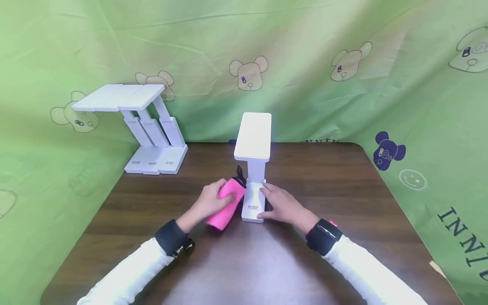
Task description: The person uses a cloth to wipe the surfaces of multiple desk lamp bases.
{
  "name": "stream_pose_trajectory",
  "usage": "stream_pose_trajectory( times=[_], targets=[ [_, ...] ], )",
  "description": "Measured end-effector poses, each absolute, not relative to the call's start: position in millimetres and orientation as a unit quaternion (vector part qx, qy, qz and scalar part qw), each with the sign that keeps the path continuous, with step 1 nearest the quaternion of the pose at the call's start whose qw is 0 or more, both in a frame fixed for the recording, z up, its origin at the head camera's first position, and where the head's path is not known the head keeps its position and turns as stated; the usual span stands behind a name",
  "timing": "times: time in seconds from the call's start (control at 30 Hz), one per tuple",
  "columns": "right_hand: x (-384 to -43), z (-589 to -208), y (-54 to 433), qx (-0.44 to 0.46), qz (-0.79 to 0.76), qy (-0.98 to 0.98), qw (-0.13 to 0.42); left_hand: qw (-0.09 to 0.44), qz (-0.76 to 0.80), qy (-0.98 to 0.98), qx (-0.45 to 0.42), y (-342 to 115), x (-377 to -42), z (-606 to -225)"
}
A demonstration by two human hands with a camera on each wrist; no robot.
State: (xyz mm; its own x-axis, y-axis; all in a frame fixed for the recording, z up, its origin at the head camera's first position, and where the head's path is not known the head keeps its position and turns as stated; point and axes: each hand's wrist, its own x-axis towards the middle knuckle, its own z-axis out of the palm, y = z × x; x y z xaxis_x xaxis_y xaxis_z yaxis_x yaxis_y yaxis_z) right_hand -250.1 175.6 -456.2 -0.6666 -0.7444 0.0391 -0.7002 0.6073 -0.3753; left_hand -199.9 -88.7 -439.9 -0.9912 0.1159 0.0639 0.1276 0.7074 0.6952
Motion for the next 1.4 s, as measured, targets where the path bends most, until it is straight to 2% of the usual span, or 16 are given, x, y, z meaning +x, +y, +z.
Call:
stream_pose_trajectory(
  times=[0.13,0.33,0.5,0.67,0.83,0.97,1.07,1.2,1.4],
  targets=[
    [-242,-453,169,-0.445,-0.180,0.876,0.045,0.029,-0.401,-0.916,0.014,-96,-224,-448],
    [-240,-454,164,-0.457,-0.183,0.867,0.075,0.030,-0.361,-0.928,0.089,-87,-257,-464],
    [-238,-455,162,-0.470,-0.178,0.860,0.093,0.034,-0.328,-0.940,0.092,-75,-264,-472],
    [-237,-456,163,-0.476,-0.178,0.857,0.086,0.025,-0.295,-0.955,0.027,-68,-247,-471],
    [-241,-457,170,-0.475,-0.174,0.859,0.079,-0.013,-0.328,-0.943,-0.044,-71,-206,-466],
    [-243,-455,174,-0.477,-0.165,0.860,0.077,-0.044,-0.347,-0.934,-0.071,-72,-175,-460],
    [-243,-453,177,-0.479,-0.160,0.859,0.080,-0.043,-0.347,-0.933,-0.080,-70,-168,-459],
    [-242,-450,177,-0.486,-0.154,0.856,0.087,-0.030,-0.349,-0.934,-0.067,-68,-186,-461],
    [-240,-447,173,-0.492,-0.147,0.853,0.095,-0.011,-0.332,-0.943,-0.023,-67,-242,-462]
  ],
)
